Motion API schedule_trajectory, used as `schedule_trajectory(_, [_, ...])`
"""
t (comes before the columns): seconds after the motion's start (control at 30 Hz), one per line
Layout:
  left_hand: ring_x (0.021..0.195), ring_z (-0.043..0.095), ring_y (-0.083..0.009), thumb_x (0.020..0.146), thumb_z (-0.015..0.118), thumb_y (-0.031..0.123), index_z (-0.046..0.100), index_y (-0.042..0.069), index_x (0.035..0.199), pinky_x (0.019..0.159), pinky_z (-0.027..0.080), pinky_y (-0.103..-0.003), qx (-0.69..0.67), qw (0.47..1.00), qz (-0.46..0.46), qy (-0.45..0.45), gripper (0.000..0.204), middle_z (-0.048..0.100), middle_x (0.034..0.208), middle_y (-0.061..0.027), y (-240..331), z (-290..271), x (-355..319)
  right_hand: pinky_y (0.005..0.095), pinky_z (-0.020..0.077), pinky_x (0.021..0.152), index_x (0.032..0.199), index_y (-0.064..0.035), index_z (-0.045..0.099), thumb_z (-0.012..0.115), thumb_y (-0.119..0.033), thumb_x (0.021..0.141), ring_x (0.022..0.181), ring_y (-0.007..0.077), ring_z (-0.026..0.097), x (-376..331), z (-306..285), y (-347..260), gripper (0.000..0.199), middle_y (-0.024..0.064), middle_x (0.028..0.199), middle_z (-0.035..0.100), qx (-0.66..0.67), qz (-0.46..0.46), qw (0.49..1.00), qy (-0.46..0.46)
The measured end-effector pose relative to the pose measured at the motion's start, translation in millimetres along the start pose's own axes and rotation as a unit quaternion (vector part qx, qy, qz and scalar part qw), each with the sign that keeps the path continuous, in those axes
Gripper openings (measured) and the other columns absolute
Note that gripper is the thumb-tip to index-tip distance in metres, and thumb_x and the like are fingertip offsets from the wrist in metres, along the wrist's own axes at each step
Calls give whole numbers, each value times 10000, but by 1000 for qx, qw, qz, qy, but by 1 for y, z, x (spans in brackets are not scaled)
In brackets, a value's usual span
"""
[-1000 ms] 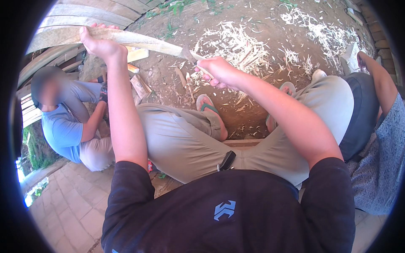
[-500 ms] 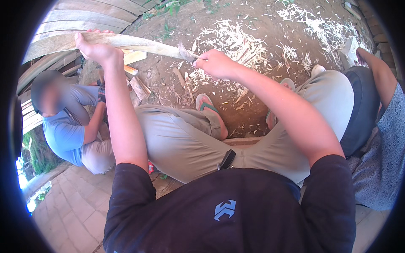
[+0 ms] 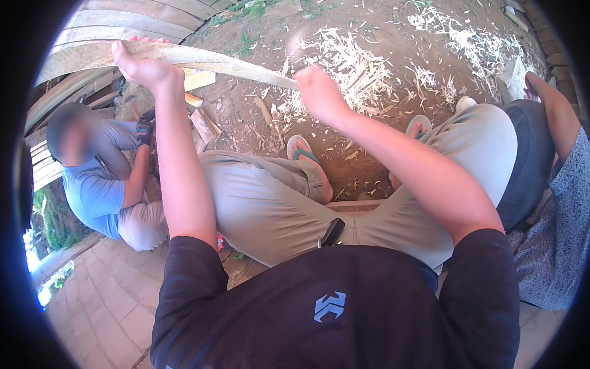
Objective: The person sits on the ground and uses a knife to shave thin strips from a long piece of wood, creating a pointed tip. They repeatedly scrape the wood's surface, generating a pile of wood shavings. Another person is visible in the background working with a power tool.
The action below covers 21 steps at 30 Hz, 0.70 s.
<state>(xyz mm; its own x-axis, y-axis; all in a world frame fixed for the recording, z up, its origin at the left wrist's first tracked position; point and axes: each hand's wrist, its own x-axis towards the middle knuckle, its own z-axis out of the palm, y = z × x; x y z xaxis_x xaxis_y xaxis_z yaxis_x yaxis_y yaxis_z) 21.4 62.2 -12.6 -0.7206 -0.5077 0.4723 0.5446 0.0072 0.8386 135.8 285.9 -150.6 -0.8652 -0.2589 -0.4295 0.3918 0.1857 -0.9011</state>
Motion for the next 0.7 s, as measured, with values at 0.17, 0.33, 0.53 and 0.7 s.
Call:
schedule_trajectory(0.17, [660,523,-235,942,546,518,498,63,1011,637,456,-407,-2,1000,-14,12,462,518,854,-82,0,0,3,315,442,474,1137,-42,661,562,-321,1037,506,140,540,11,-19,-9,312,30,727,554,-41,62,985,-156])
schedule_trajectory(0.33, [666,522,-232,942,542,525,495,67,1003,643,452,-412,-2,1000,-15,-8,465,519,846,-74,-3,-2,7,353,447,504,1167,5,634,526,-291,1051,530,160,554,5,-4,-8,336,55,753,586,101,11,995,1])
schedule_trajectory(0.53, [694,522,-226,949,532,531,492,79,999,659,447,-402,10,1000,-22,2,456,518,860,-70,-2,-2,3,349,448,518,1048,-3,591,517,-303,1071,565,153,553,-2,7,9,310,39,737,547,-5,-28,1000,-2])
schedule_trajectory(0.7, [708,503,-219,950,534,531,491,92,988,669,444,-389,9,1000,-22,7,443,518,870,-63,1,-3,4,284,387,472,1197,-51,641,527,-313,1075,498,94,419,13,-27,-9,310,-3,759,541,-28,72,982,-171])
